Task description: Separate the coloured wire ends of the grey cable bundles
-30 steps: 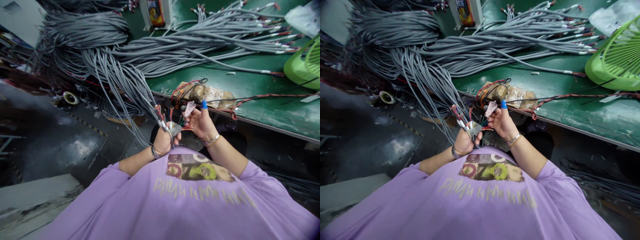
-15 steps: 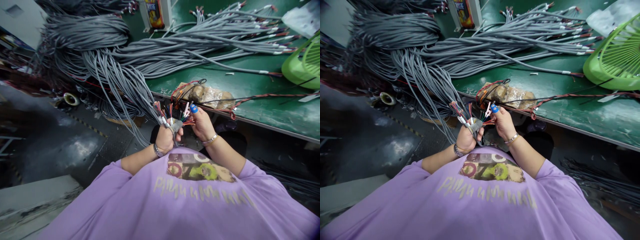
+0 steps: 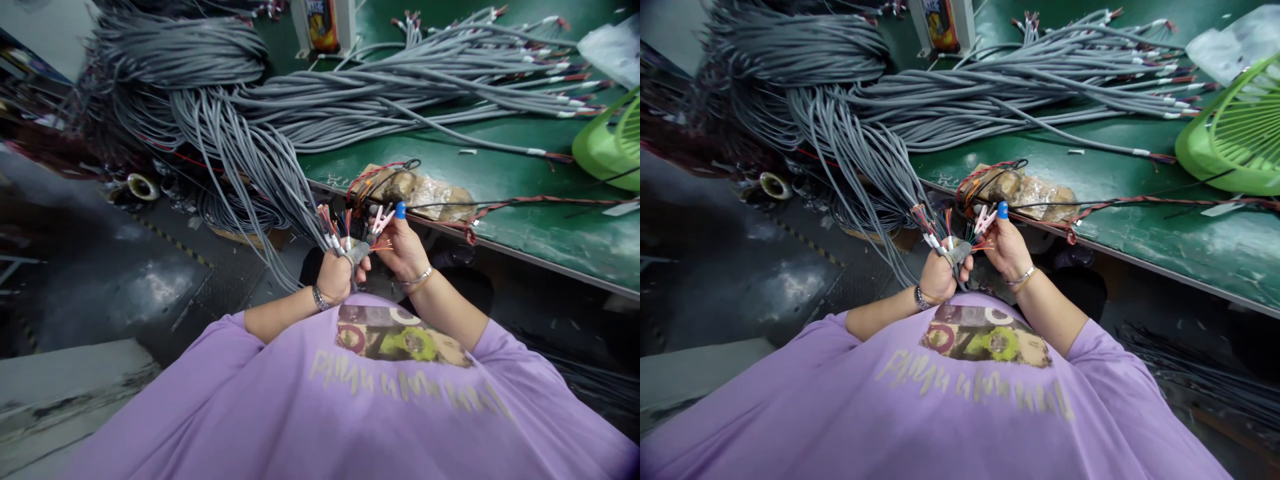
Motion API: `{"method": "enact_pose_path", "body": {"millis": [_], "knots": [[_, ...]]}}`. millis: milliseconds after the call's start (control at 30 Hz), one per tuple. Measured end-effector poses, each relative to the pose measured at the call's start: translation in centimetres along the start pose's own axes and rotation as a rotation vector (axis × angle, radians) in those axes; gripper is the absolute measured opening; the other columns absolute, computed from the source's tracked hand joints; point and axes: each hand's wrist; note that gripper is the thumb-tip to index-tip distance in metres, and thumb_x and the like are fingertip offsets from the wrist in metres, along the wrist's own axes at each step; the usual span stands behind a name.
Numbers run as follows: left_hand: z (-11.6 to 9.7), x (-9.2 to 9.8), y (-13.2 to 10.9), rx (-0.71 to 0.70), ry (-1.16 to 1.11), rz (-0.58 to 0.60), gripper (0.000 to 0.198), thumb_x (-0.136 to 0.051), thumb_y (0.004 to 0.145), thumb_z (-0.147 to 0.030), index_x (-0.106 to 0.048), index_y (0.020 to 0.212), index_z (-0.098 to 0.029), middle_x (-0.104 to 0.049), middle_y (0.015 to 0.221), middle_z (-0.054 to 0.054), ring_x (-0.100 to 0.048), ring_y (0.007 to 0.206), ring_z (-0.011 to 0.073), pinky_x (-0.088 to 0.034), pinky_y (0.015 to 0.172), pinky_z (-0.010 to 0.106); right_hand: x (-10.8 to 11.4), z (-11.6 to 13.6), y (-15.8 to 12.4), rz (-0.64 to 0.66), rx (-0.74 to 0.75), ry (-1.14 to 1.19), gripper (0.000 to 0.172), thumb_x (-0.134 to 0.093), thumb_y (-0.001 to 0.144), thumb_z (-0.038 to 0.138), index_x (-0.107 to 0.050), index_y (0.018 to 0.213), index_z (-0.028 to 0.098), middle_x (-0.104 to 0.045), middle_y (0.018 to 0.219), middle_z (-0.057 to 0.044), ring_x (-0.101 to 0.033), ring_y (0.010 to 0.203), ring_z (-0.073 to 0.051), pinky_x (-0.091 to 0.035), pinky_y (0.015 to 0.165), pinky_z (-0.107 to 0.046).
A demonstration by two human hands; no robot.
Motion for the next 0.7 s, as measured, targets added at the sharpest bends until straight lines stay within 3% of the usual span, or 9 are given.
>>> {"method": "enact_pose_path", "body": {"millis": [700], "knots": [[-0.10, -0.22, -0.07, 0.028, 0.026, -0.010, 0.043, -0.078, 0.067, -0.054, -0.055, 0.072, -0.018, -0.059, 0.053, -0.004, -0.045, 0.035, 0.0059, -0.030, 0.035, 0.020, -0.83, 0.29, -0.19, -0.081, 0.037, -0.009, 0.046, -0.075, 0.075, 0.066, -0.062, 0.075, 0.023, -0.067, 0.065, 0.003, -0.061, 0.060, -0.013, -0.051, 0.058, -0.026]]}}
Point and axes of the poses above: each hand's wrist, its own y-axis towards the middle knuckle, its own x-axis out of the back of the hand, z = x × y
